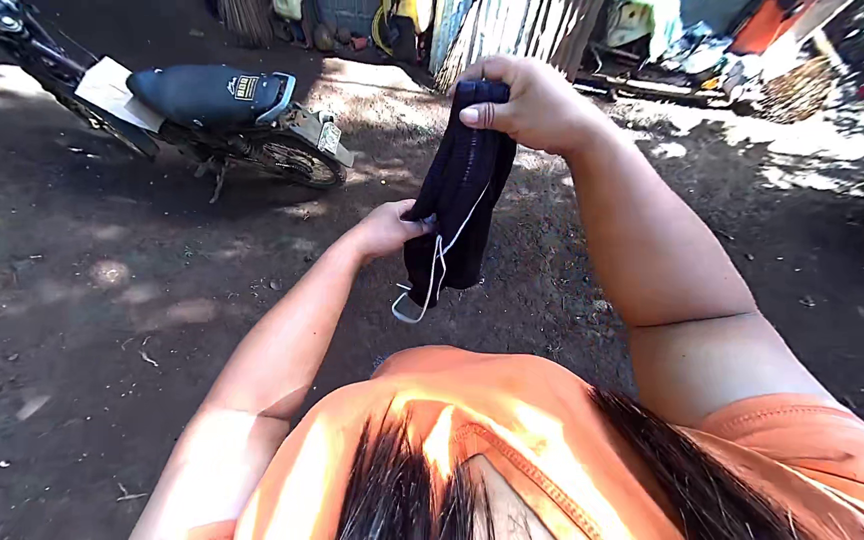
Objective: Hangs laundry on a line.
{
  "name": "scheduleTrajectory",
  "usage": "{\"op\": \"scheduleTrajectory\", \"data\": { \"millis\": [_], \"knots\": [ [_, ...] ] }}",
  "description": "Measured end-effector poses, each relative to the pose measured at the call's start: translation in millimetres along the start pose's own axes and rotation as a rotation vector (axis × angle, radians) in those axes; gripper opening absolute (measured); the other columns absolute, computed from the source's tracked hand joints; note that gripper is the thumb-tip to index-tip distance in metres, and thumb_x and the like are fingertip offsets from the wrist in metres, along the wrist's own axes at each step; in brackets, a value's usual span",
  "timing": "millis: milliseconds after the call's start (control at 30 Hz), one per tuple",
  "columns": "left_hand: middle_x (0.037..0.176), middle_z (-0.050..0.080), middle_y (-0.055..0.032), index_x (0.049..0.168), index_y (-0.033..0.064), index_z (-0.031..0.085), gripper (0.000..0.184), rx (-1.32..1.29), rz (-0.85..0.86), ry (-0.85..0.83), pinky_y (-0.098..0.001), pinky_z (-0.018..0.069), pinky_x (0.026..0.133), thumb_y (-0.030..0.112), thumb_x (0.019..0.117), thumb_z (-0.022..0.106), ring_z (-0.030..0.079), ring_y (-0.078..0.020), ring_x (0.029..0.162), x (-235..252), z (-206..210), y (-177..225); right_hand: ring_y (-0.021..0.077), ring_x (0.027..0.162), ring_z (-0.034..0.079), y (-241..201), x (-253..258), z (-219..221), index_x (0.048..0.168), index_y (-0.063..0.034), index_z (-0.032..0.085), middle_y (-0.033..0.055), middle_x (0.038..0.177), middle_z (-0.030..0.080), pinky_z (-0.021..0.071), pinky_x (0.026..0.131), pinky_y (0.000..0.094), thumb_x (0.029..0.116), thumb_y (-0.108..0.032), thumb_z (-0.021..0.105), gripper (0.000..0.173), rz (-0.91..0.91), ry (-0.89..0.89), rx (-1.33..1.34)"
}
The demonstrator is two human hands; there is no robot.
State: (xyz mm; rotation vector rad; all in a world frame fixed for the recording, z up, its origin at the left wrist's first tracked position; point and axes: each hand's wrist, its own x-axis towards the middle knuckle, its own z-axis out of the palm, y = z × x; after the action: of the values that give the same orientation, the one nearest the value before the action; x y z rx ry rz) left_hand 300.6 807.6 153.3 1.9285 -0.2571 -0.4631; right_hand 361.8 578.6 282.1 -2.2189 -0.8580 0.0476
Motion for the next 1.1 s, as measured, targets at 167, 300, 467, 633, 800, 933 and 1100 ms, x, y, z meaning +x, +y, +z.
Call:
{"op": "scheduleTrajectory", "data": {
  "millis": [167, 300, 467, 633, 800, 933, 1100],
  "knots": [
    [0.117, 0.069, -0.0042, 0.141, 0.0148, 0.049, 0.041, -0.047, 0.127, 0.052, -0.0319, 0.0568, 0.068, 0.007, 0.1011, 0.048, 0.068, -0.0121, 0.087, 14, -41, 35, 0.0087, 0.098, 0.068, 62, -16, -42, 0.127, -0.0031, 0.055, 0.0091, 0.117, 0.067, 0.0584, 0.088, 0.0301, 0.0969, -0.004, 0.064, 0.031, 0.003, 0.019, 0.06],
    [0.107, 0.069, 0.003, 0.131, 0.0108, 0.055, 0.026, 0.153, 0.333, 0.079, -0.0215, 0.0536, 0.074, 0.014, 0.1075, 0.044, 0.064, 0.0003, 0.086, 20, -59, 86, 0.0125, 0.103, 0.07, 105, -19, -44, 0.141, -0.0075, 0.049, 0.0103, 0.124, 0.068, 0.0586, 0.091, 0.0342, 0.0983, 0.0, 0.058, 0.045, -0.049, 0.059, 0.012],
    [0.13, 0.064, 0.0017, 0.13, 0.01, 0.06, 0.032, 0.403, 0.602, 0.112, -0.0226, 0.05, 0.101, 0.004, 0.1065, 0.04, 0.06, 0.0016, 0.115, 43, -67, 138, 0.0345, 0.131, 0.055, 122, -6, -21, 0.134, -0.0121, 0.065, 0.0215, 0.151, 0.045, 0.0529, 0.101, 0.0519, 0.0916, 0.009, 0.049, 0.05, -0.296, 0.203, -0.23],
    [0.118, 0.066, -0.0164, 0.106, 0.0047, 0.073, 0.036, 0.987, 0.43, 0.195, -0.0495, 0.0462, 0.101, 0.0, 0.1027, 0.038, 0.06, -0.0293, 0.119, 67, -90, 173, 0.0447, 0.139, 0.046, 143, 12, -1, 0.125, -0.0235, 0.074, 0.0243, 0.159, 0.035, 0.0496, 0.103, 0.0603, 0.0879, 0.01, 0.058, 0.052, -0.201, 0.145, -0.372],
    [0.12, 0.065, -0.0233, 0.115, 0.0025, 0.069, 0.034, 1.197, 0.164, 0.281, -0.0633, 0.0466, 0.094, 0.006, 0.1042, 0.038, 0.061, -0.0414, 0.118, 91, -112, 173, 0.0429, 0.115, 0.06, 163, 42, 25, 0.119, -0.0111, 0.071, 0.024, 0.134, 0.055, 0.0525, 0.091, 0.0646, 0.0893, -0.012, 0.075, 0.03, 0.107, -0.259, -0.335],
    [0.104, 0.067, -0.0298, 0.104, -0.0029, 0.07, 0.038, 1.231, 0.014, 0.297, -0.0721, 0.0471, 0.08, 0.022, 0.1016, 0.042, 0.064, -0.0505, 0.104, 116, -176, 151, 0.0355, 0.102, 0.066, 142, 77, 10, 0.103, -0.0012, 0.069, 0.0214, 0.12, 0.062, 0.0561, 0.087, 0.057, 0.091, -0.029, 0.078, 0.032, 0.053, -0.094, -0.283],
    [0.111, 0.067, -0.0242, 0.12, 0.0066, 0.066, 0.068, 1.078, 0.312, 0.403, -0.0726, 0.0445, 0.088, 0.068, 0.094, 0.05, 0.064, -0.0448, 0.109, 96, -261, 152, 0.0147, 0.099, 0.065, 98, 126, -51, 0.119, 0.0006, 0.055, 0.0144, 0.115, 0.063, 0.0568, 0.083, 0.0349, 0.089, -0.005, 0.059, 0.031, -0.154, 0.347, -0.233]
  ]
}}
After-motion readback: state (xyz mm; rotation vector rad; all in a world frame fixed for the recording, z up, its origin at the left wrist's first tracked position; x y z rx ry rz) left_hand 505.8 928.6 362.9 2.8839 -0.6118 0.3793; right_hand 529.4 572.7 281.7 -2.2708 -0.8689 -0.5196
